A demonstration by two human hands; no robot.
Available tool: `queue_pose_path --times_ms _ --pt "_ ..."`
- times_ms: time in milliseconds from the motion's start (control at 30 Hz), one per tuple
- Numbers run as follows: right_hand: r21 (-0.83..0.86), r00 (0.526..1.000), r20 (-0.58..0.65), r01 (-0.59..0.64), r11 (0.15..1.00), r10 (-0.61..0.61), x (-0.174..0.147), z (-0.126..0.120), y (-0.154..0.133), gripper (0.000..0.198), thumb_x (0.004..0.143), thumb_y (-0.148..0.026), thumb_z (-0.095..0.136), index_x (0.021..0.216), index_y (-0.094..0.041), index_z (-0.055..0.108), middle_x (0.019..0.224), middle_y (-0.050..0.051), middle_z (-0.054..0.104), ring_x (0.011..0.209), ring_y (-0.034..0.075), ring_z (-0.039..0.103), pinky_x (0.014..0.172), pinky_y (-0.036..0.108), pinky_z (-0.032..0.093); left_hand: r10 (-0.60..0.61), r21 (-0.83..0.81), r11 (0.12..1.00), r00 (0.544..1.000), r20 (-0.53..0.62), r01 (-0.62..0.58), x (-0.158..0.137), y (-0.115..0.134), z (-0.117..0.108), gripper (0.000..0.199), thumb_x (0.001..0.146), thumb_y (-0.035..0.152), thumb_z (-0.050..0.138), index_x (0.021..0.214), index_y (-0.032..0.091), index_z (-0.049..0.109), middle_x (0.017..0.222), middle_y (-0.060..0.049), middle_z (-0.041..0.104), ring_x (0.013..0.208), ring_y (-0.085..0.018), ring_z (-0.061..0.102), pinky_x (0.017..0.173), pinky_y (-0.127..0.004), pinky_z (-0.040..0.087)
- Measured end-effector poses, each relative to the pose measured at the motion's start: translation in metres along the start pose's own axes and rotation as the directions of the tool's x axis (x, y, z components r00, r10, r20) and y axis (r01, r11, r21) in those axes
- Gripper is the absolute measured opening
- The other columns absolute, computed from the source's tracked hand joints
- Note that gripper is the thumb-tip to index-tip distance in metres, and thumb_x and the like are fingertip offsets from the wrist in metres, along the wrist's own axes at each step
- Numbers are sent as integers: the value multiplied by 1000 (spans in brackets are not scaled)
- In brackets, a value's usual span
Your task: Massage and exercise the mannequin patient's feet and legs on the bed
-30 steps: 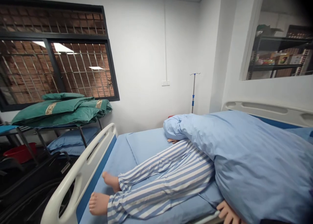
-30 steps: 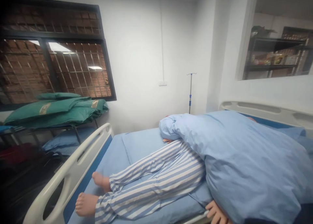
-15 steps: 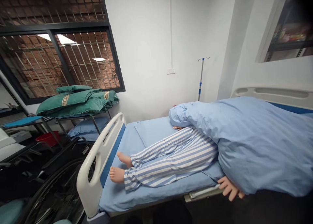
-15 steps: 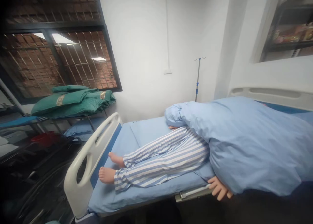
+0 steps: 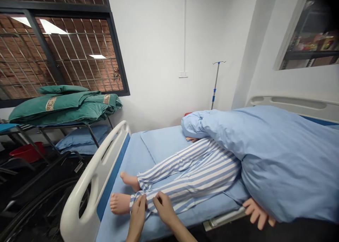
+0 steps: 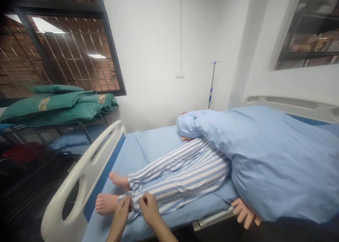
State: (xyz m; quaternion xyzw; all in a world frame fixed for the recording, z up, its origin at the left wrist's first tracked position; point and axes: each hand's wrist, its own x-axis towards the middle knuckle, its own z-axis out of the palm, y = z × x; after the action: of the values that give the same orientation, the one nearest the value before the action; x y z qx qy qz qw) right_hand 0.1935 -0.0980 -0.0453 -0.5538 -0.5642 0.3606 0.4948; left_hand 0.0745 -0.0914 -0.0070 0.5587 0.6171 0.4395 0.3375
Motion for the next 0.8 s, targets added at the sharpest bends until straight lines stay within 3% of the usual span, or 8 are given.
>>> queue_pose_path --times_ms 133,267,400,567,700,800 --pt "-98 999 -18 29 995 -31 56 27 4 17 73 -23 41 57 -18 40 55 -2 44 56 12 41 54 23 28 25 -33 999 999 -23 -26 44 -8 12 35 71 46 33 47 22 38 51 0 45 55 -17 47 57 -29 42" --pt "-85 1000 -2 -8 996 8 73 25 22 20 75 -23 41 56 -17 40 53 -2 43 55 11 41 54 23 27 -36 51 998 999 -36 38 71 -30 27 28 67 41 38 47 22 38 50 -2 48 58 -20 49 59 -31 41" --pt "-39 997 -69 24 999 -27 75 -7 29 23 79 -26 40 58 -17 40 54 -3 41 55 10 40 53 22 27 -54 139 989 999 -4 54 80 -37 47 23 67 35 33 48 23 37 49 -1 44 55 -18 44 58 -31 36" --pt "58 993 -108 -34 998 41 79 -53 30 23 77 -26 42 57 -18 37 53 -5 38 53 9 37 52 20 28 45 108 992 988 149 -61 73 -24 93 29 72 38 25 48 23 28 48 2 34 52 -15 36 54 -28 30" --pt "104 972 -233 -16 994 40 86 -98 39 23 79 -28 41 59 -18 37 54 -5 36 53 8 36 53 20 29 -111 109 989 992 68 103 66 -15 124 30 72 39 32 48 22 30 48 3 32 53 -14 34 54 -27 28" --pt "72 977 -178 -107 992 118 89 -136 53 22 76 -28 44 56 -17 39 51 -5 37 52 8 37 52 20 28 -117 -10 993 990 79 118 62 -1 146 32 73 41 36 48 22 29 48 4 29 51 -13 32 52 -26 28"
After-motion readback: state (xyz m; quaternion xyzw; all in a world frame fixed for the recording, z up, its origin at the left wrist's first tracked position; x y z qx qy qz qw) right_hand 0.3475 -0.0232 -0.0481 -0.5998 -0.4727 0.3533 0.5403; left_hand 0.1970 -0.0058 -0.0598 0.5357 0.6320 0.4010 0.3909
